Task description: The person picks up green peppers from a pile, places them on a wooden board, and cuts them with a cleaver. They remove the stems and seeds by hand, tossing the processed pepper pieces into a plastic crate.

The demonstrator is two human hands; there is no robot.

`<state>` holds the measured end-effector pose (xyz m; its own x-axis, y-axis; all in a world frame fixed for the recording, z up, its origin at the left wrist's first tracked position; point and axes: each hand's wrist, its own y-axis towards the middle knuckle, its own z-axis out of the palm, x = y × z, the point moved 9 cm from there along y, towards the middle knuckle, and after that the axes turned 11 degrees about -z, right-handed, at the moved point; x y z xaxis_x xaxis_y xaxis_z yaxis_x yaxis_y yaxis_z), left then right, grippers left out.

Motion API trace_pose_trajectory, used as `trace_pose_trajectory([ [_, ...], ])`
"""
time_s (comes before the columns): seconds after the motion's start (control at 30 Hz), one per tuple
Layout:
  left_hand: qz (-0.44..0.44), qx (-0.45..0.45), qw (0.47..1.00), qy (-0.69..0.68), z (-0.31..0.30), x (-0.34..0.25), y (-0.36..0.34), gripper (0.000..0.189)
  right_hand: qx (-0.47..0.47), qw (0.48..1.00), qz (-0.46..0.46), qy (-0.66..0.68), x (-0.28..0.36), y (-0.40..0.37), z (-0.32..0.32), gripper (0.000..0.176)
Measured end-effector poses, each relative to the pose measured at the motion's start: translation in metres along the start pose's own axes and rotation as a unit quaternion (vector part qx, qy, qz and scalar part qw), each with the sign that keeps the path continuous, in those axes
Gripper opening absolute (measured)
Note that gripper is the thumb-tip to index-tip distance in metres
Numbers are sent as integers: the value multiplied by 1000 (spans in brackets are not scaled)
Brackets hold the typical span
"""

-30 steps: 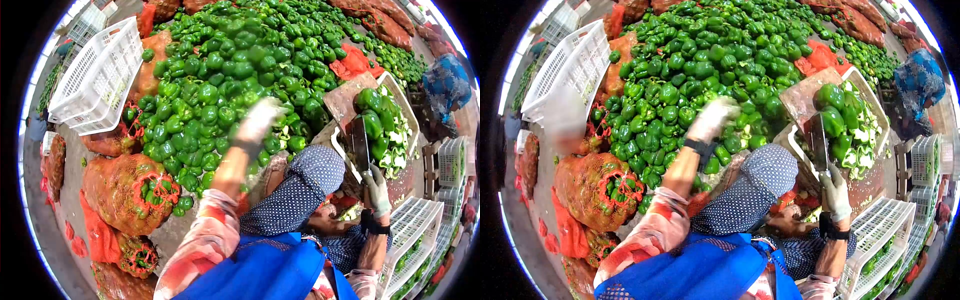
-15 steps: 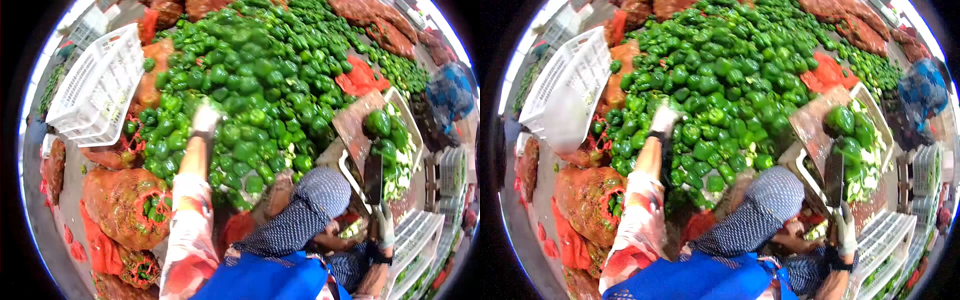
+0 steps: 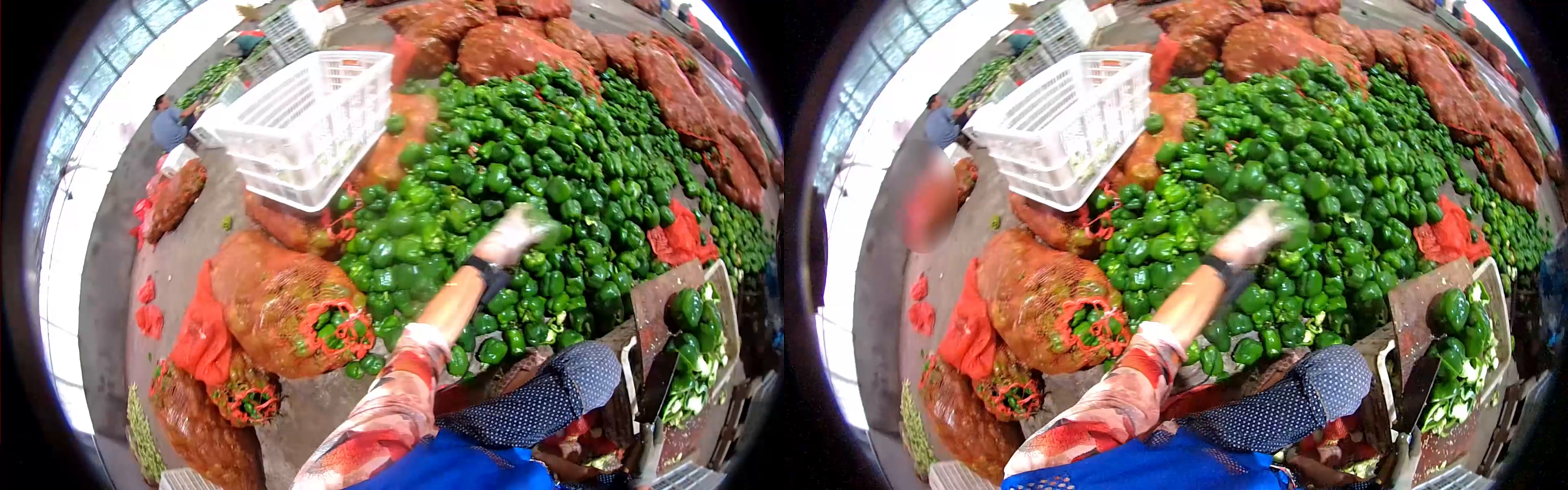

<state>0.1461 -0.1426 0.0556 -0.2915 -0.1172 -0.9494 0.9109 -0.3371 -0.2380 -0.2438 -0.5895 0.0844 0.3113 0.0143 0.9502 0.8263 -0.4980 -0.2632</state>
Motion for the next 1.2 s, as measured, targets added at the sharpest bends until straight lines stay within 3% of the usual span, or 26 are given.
trace_pose_trajectory([
  [0.07, 11, -37, 987, 155, 60, -58, -19, 72, 137, 970, -89, -178, 44, -6, 35, 40],
  [0.1, -4, 19, 982, 190, 101, -90, -34, 71, 149, 906, -270, -290, 58, -8, 34, 40],
  [0.13, -19, 77, 971, 226, 135, -111, -46, 70, 145, 798, -437, -388, 56, -18, 29, 41],
  [0.2, 38, 102, 975, 193, 188, -115, -45, 55, 130, 798, -452, -377, 42, -16, 17, 42],
  [0.23, 60, 117, 975, 182, 214, -120, -54, 46, 129, 907, -299, -267, 25, -3, 6, 42],
  [0.27, 69, 135, 971, 188, 242, -136, -74, 34, 124, 973, -132, -144, 1, 3, -1, 43],
  [0.3, 124, 144, 947, 259, 264, -142, -81, 39, 143, 975, -128, -114, 2, 3, 2, 42],
  [0.37, 135, 154, 948, 245, 302, -143, -101, 49, 108, 979, -145, -96, 0, -3, -9, 42],
  [0.43, 148, 153, 948, 237, 333, -138, -118, 59, 72, 938, -259, -219, 13, -19, -23, 43],
  [0.5, 193, 101, 920, 327, 349, -137, -137, 68, 66, 936, -245, -245, 26, -32, -23, 45],
  [0.53, 206, 102, 912, 340, 361, -125, -136, 61, 69, 980, -129, -136, 30, -33, -18, 45],
  [0.57, 203, 106, 915, 331, 361, -111, -136, 54, 60, 979, -144, -130, 39, -40, -14, 47],
  [0.63, 156, 149, 938, 273, 373, -63, -123, 40, 29, 979, -154, -134, 47, -50, -18, 48],
  [0.73, -30, 219, 971, 86, 390, 15, -108, 23, 32, 988, -116, -93, 44, -70, -26, 46],
  [0.77, 75, 189, 964, 173, 389, 44, -86, 31, 28, 993, -95, -56, 42, -78, -30, 46],
  [0.8, 16, 184, 978, 95, 394, 39, -112, 35, 21, 997, -71, -14, 41, -87, -32, 45],
  [0.83, 46, 165, 978, 121, 388, 47, -96, 33, 12, 992, -114, -48, 38, -79, -31, 45],
  [0.87, 10, 210, 976, 58, 400, 55, -101, 32, 8, 989, -147, -31, 28, -74, -34, 44],
  [0.9, 42, 209, 969, 125, 406, 45, -109, 31, 4, 984, -180, -13, 18, -71, -36, 43],
  [0.93, 76, 205, 957, 189, 411, 36, -117, 30, 16, 993, -104, 48, 25, -78, -26, 43],
  [1.07, -79, 225, 969, 62, 421, 51, -124, 34, 21, 992, -117, 50, 41, -81, -18, 49],
  [1.1, -116, 214, 970, 9, 422, 55, -131, 34, -22, 972, -232, -37, 36, -69, -25, 49],
  [1.13, -152, 201, 967, -45, 424, 59, -137, 34, 34, 997, -73, -16, 31, -75, -19, 43],
  [1.17, -153, 204, 967, -23, 422, 70, -127, 35, 43, 978, -184, -89, 41, -71, -19, 40],
  [1.2, -58, 193, 973, 113, 414, 85, -95, 32, 49, 946, -279, -159, 50, -70, -17, 38],
])
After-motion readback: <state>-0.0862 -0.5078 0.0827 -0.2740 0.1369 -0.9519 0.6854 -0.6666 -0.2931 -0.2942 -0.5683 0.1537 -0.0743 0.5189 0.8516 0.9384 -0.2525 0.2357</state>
